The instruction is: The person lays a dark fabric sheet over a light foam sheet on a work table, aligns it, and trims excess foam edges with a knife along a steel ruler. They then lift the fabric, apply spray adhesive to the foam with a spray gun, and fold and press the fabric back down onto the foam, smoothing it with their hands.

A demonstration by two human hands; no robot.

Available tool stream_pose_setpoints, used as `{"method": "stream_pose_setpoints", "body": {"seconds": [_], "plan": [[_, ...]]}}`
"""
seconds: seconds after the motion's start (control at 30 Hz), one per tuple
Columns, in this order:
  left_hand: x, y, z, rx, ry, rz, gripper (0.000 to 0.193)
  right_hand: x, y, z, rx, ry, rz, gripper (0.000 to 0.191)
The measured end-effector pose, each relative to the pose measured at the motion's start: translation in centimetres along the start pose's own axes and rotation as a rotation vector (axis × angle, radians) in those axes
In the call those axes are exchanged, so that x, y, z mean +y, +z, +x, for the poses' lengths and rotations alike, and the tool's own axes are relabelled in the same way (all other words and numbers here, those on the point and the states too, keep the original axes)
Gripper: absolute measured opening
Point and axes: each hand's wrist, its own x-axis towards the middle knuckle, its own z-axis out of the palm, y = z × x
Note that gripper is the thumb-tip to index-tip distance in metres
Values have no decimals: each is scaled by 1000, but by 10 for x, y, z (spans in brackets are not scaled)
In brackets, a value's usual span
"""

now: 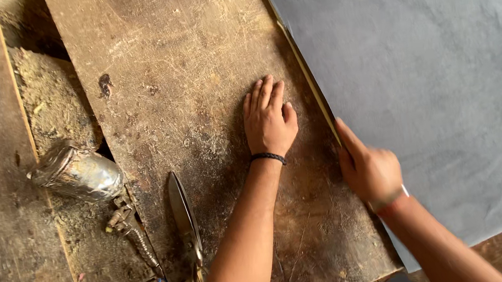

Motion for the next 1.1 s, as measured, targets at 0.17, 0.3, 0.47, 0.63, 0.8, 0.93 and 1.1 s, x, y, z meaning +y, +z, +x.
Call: {"method": "stream_pose_setpoints", "body": {"seconds": [0.17,0.3,0.47,0.63,0.8,0.93,1.1], "plan": [[3,7,-7,-44,-27,2,51,-14,-41,-129,-5,150,7,55],[0,12,-8,-79,-13,67,56,-2,-25,-117,8,101,-49,52],[-7,10,-10,-179,-78,29,54,16,-23,-187,19,104,-2,57],[10,-17,-18,-274,-71,-16,59,16,-64,-311,-154,218,-10,63],[88,-5,-51,-323,-328,60,56,5,-94,-339,-56,209,159,62],[116,21,-68,-154,-377,69,28,8,-115,-331,25,332,284,65],[92,16,-66,-66,-281,80,11,28,-149,-316,88,497,331,68]]}}
